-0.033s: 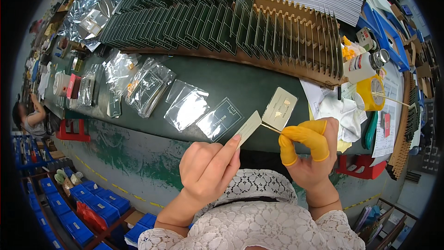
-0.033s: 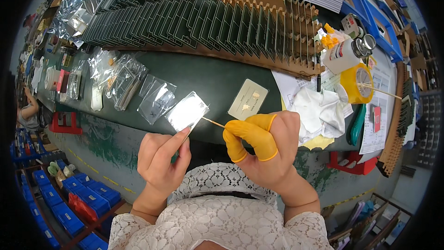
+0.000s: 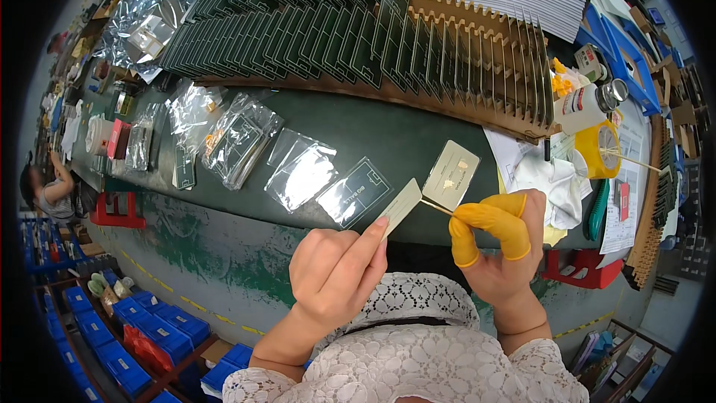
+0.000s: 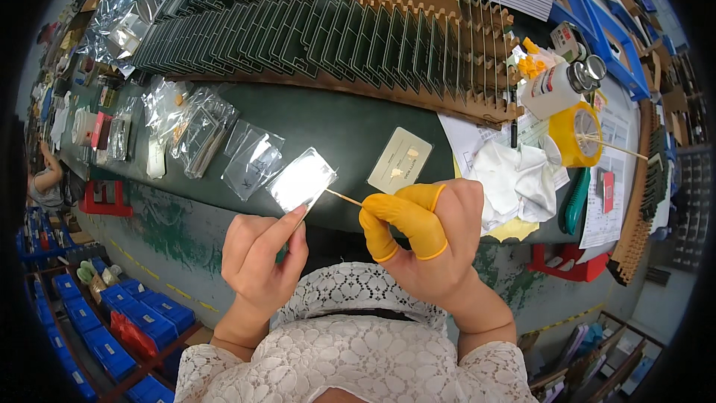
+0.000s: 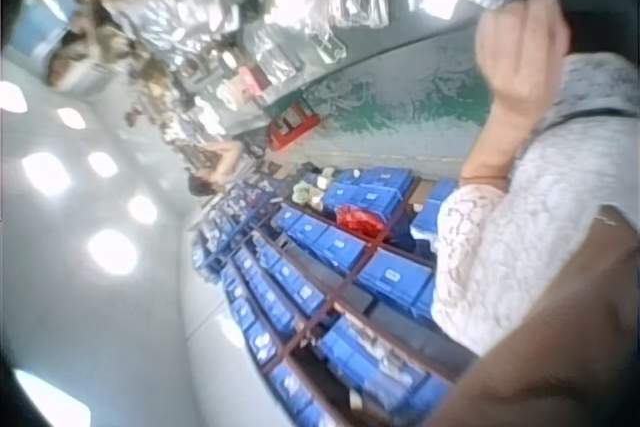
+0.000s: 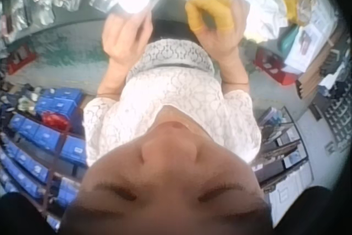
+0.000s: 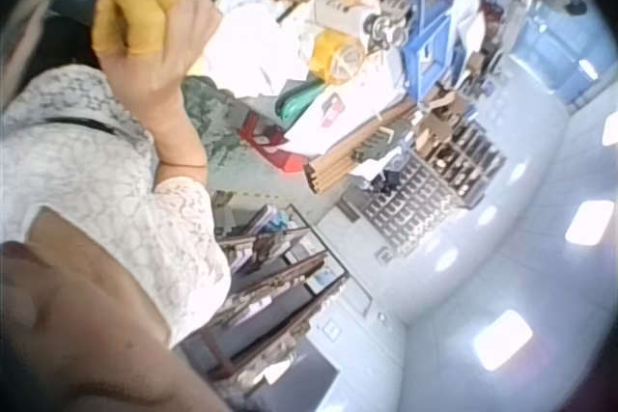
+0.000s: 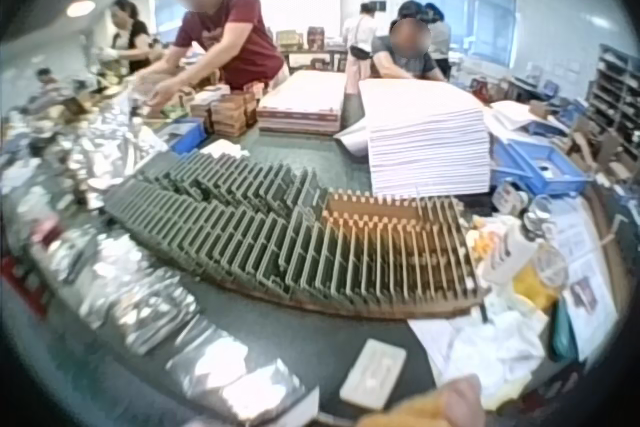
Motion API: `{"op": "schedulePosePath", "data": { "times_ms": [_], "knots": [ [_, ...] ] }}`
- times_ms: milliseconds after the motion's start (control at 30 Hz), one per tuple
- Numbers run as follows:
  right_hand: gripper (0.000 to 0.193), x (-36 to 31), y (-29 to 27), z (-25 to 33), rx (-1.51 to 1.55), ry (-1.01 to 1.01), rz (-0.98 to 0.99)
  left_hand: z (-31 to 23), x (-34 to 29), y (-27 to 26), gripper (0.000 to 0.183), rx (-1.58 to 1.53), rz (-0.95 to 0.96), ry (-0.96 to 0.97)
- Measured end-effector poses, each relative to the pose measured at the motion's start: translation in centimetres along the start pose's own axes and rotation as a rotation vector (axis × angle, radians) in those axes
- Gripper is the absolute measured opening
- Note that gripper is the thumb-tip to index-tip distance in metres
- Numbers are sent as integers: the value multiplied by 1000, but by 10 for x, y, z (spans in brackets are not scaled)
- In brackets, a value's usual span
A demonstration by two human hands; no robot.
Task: The person applies a substance to small rectangular cards using a wooden stick. They hold the card in their left hand and use the stick in their right hand to spread the substance across the surface. The person handles multiple cards sequentially, applying the substance to each one.
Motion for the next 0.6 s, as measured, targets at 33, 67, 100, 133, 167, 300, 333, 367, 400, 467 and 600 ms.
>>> {"op": "schedulePosePath", "data": {
  "times_ms": [33, 67, 100, 133, 167, 300, 333, 367, 400, 467, 600],
  "knots": [
    [34, 0, 0, 0, 1, -1, 1, 0, 0, 0, 41, 0, 0, 0],
    [34, 0, 0, 0, 2, -2, 3, 0, -1, 0, 41, 1, -1, 0],
    [34, 0, 1, -1, -1, -3, 5, 0, -1, 0, 41, 3, -2, 0],
    [35, 0, 1, -1, -4, -3, 8, 0, -1, 0, 41, 4, -3, 0],
    [35, 0, 1, -1, -7, -4, 10, 0, -1, 0, 41, 5, -3, -2],
    [34, -1, -1, -1, -11, -4, 6, 0, -1, 0, 41, 0, -2, -4],
    [34, -1, 0, -1, -9, -2, 4, 0, -1, 0, 42, -2, -2, -4],
    [34, -1, 0, 0, -7, 0, 3, 0, -1, 0, 42, 0, -2, -5],
    [34, 0, 0, 0, -4, 0, 5, 0, -1, 0, 42, 1, -1, -5],
    [34, 0, 0, 0, 2, -1, 9, 0, -1, 0, 42, 1, 0, -5],
    [34, 0, 0, -1, -11, -4, 3, 0, -1, -1, 43, -1, 1, -7]
  ]
}}
Point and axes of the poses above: each hand's wrist, its own x-axis towards the middle knuckle, its own y-axis out of the palm, z = x × y, the point moved 7 cm from there along x, towards the middle knuckle, and after that the axes turned 15 degrees about x, right-handed, at the moved point
